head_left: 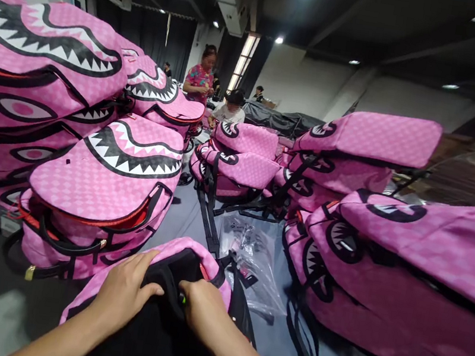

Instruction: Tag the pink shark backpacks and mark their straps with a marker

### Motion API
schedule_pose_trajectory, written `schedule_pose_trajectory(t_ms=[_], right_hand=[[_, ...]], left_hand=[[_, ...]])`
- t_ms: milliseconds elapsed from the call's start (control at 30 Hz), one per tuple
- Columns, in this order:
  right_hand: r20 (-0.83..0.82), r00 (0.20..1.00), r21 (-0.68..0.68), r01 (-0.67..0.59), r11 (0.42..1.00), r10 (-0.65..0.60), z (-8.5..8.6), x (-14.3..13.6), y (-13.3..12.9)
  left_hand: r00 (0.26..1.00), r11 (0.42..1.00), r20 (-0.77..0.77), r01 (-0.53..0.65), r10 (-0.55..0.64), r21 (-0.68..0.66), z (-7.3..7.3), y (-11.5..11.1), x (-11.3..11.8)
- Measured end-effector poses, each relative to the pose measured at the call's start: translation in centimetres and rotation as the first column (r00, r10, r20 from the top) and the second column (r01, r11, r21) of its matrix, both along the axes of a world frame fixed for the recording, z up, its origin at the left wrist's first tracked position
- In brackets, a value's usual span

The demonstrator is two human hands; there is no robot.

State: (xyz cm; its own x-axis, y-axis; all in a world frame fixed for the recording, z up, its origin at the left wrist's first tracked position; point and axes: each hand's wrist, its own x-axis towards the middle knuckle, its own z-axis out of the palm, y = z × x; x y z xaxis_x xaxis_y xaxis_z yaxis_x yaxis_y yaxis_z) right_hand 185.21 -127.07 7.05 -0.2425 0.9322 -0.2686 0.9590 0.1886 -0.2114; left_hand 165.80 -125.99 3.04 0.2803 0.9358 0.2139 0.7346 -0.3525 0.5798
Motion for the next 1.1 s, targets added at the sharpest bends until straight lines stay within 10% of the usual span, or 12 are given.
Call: schedule_pose_trajectory(t_ms=[333,800,1100], right_hand=[[0.091,0.996,0.012,-0.017,1.0,0.016,-1.6,-0.3,0.2],[-0.201,0.979,0.216,0.014,0.976,0.03,-0.8,-1.0,-0.1],[0.096,0.942,0.26,-0.334,0.906,0.32,0.7,0.6,-0.9]], left_hand=[[1.0,0.987,0.024,-0.014,0.01,0.161,-2.8,0.7,-0.5],[1.0,0.986,0.028,-0.016,0.012,0.165,-3.3,1.1,-1.4],[0.997,0.998,-0.049,-0.059,0.057,-0.037,-2.4,1.5,-3.5]])
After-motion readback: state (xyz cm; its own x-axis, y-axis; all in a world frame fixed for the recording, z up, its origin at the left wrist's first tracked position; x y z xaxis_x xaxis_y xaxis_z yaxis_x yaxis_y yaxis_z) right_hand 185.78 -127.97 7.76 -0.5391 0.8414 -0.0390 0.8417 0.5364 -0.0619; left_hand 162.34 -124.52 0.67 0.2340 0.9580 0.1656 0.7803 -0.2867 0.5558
